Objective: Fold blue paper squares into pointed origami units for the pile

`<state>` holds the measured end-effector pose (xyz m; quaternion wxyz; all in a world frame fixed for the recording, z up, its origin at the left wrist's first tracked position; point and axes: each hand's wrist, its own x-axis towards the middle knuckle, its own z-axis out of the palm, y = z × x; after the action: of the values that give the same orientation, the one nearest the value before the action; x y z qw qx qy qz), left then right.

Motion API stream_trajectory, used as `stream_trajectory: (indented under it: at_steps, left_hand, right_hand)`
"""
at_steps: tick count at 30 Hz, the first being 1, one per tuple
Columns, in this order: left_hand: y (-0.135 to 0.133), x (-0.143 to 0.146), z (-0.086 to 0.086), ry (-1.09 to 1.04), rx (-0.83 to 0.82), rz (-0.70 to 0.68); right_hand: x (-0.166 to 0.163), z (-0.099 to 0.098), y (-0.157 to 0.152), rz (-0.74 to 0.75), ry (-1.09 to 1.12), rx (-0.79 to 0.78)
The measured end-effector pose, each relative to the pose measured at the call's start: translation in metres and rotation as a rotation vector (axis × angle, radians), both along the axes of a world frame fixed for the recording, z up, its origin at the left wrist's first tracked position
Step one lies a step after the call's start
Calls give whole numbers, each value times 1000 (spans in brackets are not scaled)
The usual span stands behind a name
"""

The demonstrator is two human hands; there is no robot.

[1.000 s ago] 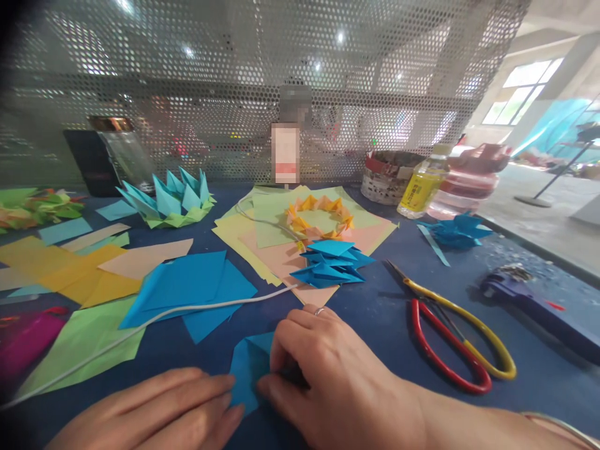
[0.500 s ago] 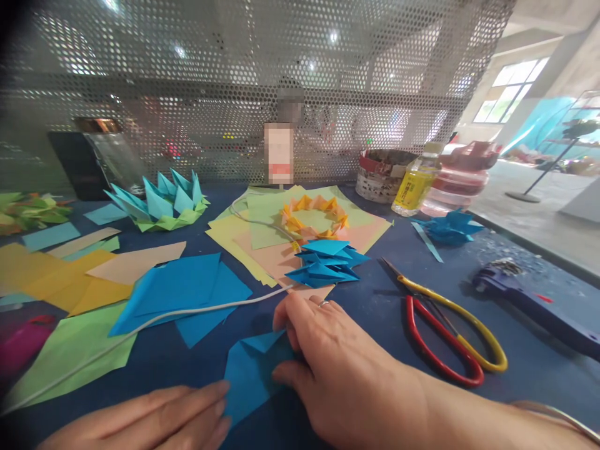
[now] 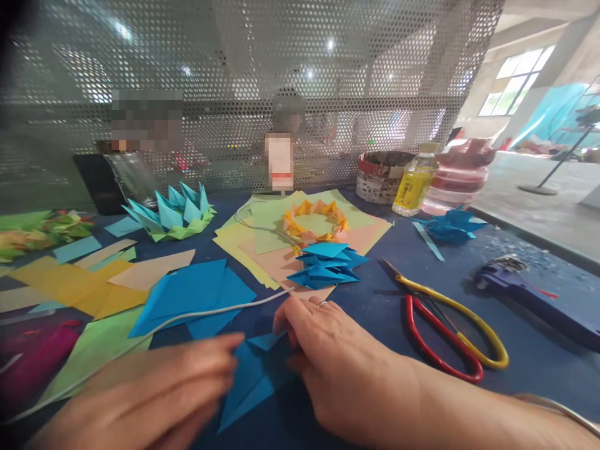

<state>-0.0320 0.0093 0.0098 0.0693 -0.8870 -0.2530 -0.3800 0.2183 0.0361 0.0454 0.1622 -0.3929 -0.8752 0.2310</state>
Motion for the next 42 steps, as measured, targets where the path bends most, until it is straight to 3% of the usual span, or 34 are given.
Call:
stream_trajectory:
  at_steps: [2,5,12,16,24,31,42]
  left_hand:
    - [5,-3,11,182,-88,111]
    - [11,-1,19,311,-154,131]
    - [17,13,19,194,-348,57]
    - [16,17,19,108,-437,53]
    - [15,31,19,-27,-568,201]
    - [11,38,20,-62,-575,187]
    - [9,39,29,18,-929,247]
  right_hand:
    - [0,0,0,7,-4,14]
    - [0,-2,-1,17,-2,24]
    - [1,-10,-1,28,69,122]
    - [-1,-7,0,30,31,79]
    - [-2,-2,-2,-31,-44,122]
    - [-2,0,2,-4,-80,66]
    - [-2,-5,6,49,22,7]
